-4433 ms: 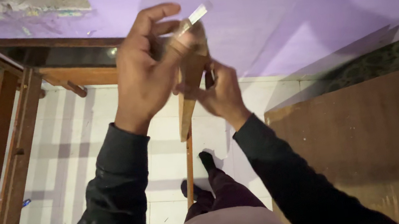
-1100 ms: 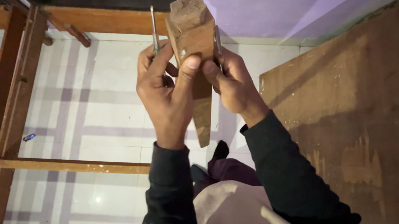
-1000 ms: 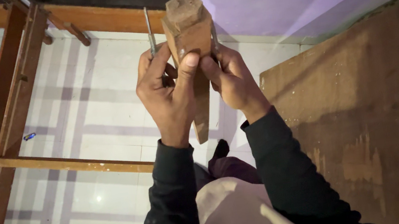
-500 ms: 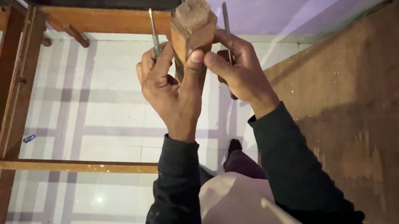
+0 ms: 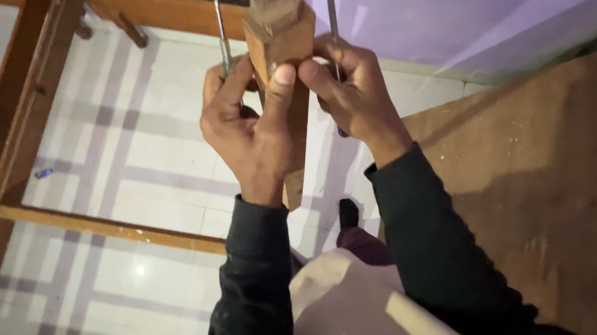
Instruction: The person uses a screwdriver and a chisel to remove wooden slats from a wooden frame. They then place the removed slats on a nearby surface and continue to work on the frame.
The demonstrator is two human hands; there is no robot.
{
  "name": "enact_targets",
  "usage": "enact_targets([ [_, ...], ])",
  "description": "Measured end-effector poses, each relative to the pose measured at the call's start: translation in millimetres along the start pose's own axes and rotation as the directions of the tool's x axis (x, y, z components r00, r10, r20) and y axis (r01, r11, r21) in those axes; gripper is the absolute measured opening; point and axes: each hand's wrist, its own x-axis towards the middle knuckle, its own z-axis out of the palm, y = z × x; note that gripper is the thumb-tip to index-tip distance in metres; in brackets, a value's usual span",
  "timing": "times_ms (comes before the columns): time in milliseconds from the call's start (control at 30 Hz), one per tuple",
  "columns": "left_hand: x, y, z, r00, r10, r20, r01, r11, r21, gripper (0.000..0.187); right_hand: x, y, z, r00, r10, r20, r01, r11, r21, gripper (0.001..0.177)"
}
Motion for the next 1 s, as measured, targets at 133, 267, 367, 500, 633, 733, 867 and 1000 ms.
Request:
enact_targets([
  [133, 7, -3, 24, 0.997, -0.049, -0.062, 0.052, 0.998, 0.037, 0.039, 23, 10, -28, 0.989, -0.088, 0.115, 0.086, 0.996, 0.024, 0.036],
  [267, 10, -4, 50, 0.992, -0.029, -0.122, 0.040, 0.995, 0.091, 0.040, 46, 16, -56, 0.950, -0.217, 0.224, 0.211, 0.976, 0.051, 0.036],
  [367, 11, -6, 69, 0.987, -0.036, -0.154, 0.054, 0.992, 0.112, 0.042, 58, 17, -74, 0.965, -0.120, 0.233, 0.105, 0.992, 0.075, 0.035],
  [500, 13, -3, 97, 0.984, -0.021, -0.178, 0.042, 0.992, 0.115, 0.043, 69, 11, -98, 0.952, -0.116, 0.283, 0.085, 0.989, 0.119, 0.036],
  [633, 15, -3, 122, 0.978, -0.019, -0.209, 0.051, 0.987, 0.150, 0.045, 75, 8, -117, 0.972, -0.022, 0.235, -0.010, 0.991, 0.131, 0.036],
  [733, 18, -5, 136, 0.975, -0.026, -0.221, 0.069, 0.979, 0.191, 0.044, 83, 12, -126, 0.977, -0.097, 0.191, 0.075, 0.990, 0.118, 0.036],
  [867, 25, -10, 145, 0.970, -0.018, -0.242, 0.062, 0.982, 0.176, 0.042, 95, 14, -135, 0.958, -0.177, 0.226, 0.139, 0.975, 0.176, 0.035],
  [1000, 31, -19, 150, 0.961, 0.038, -0.275, 0.015, 0.982, 0.190, 0.042, 105, 13, -139, 0.972, 0.062, 0.225, -0.091, 0.989, 0.117, 0.037],
])
